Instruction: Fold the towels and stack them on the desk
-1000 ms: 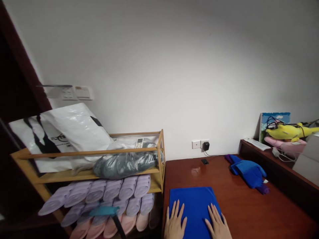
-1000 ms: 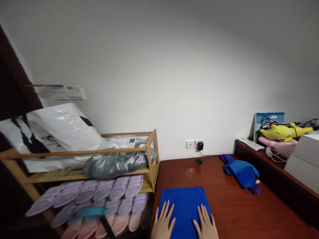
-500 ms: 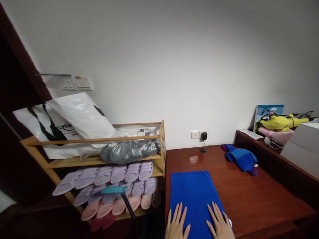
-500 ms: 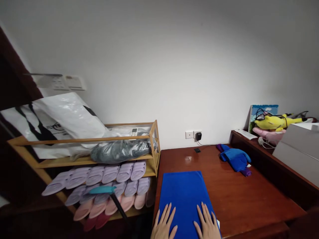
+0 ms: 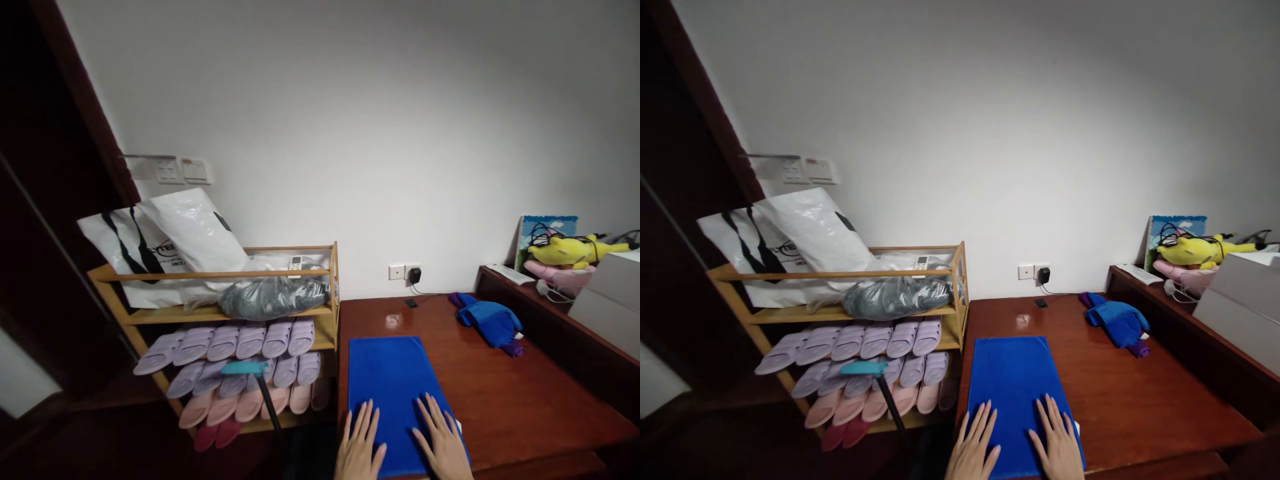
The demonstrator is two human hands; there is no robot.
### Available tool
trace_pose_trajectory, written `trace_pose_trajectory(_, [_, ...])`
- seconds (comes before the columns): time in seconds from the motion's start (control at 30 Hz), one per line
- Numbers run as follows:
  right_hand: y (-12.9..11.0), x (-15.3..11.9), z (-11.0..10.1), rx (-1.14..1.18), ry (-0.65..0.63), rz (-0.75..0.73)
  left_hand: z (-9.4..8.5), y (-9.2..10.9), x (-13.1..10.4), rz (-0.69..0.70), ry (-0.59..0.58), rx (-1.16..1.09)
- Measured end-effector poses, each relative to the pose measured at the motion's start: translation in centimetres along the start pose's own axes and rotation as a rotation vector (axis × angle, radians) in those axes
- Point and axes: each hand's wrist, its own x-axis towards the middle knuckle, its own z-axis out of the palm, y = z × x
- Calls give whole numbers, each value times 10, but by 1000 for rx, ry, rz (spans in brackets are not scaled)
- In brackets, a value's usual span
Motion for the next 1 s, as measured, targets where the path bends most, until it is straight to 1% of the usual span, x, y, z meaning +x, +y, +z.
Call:
trace_pose_trajectory(0.13, [-5, -7, 3, -16, -27, 7, 6, -3, -11, -20, -6, -6])
trace_pose_trajectory(0.27, [-4, -6, 4, -15, -25, 8, 14, -6, -11, -8, 27, 7])
trace_pose_trajectory(0.4, [-4, -5, 2, -11, -22, 9, 10, -5, -8, -7, 32, 20])
trace_pose_trajectory(0.5, [-4, -6, 0, -4, -37, 10, 6, -4, -11, -50, -5, -3])
trace_pose_trajectory(0.57, [-4, -6, -1, -2, -40, 10, 6, -7, -18, -104, -49, -26])
trace_pose_trajectory(0.63, [-5, -6, -1, -5, -39, 9, 9, -9, -29, -192, -75, -43])
trace_pose_trajectory(0.7, [-5, -6, -1, -12, -31, 10, 15, -11, -42, -339, -42, -29])
trace_pose_trajectory(0.77, [-6, -6, -1, -18, -16, 12, 19, -10, -53, -492, 25, 14])
trace_pose_trajectory(0.8, [-6, -6, 0, -21, -9, 13, 20, -8, -57, -545, 55, 36])
trace_pose_trajectory(0.83, [-6, -6, 0, -23, -7, 14, 21, -5, -59, -574, 76, 52])
trace_pose_trajectory(0.9, [-6, -7, 2, -28, -12, 15, 19, 1, -60, -587, 97, 62])
trace_pose_trajectory(1.0, [-4, -7, 4, -32, -16, 13, 14, 9, -53, -615, 74, 56])
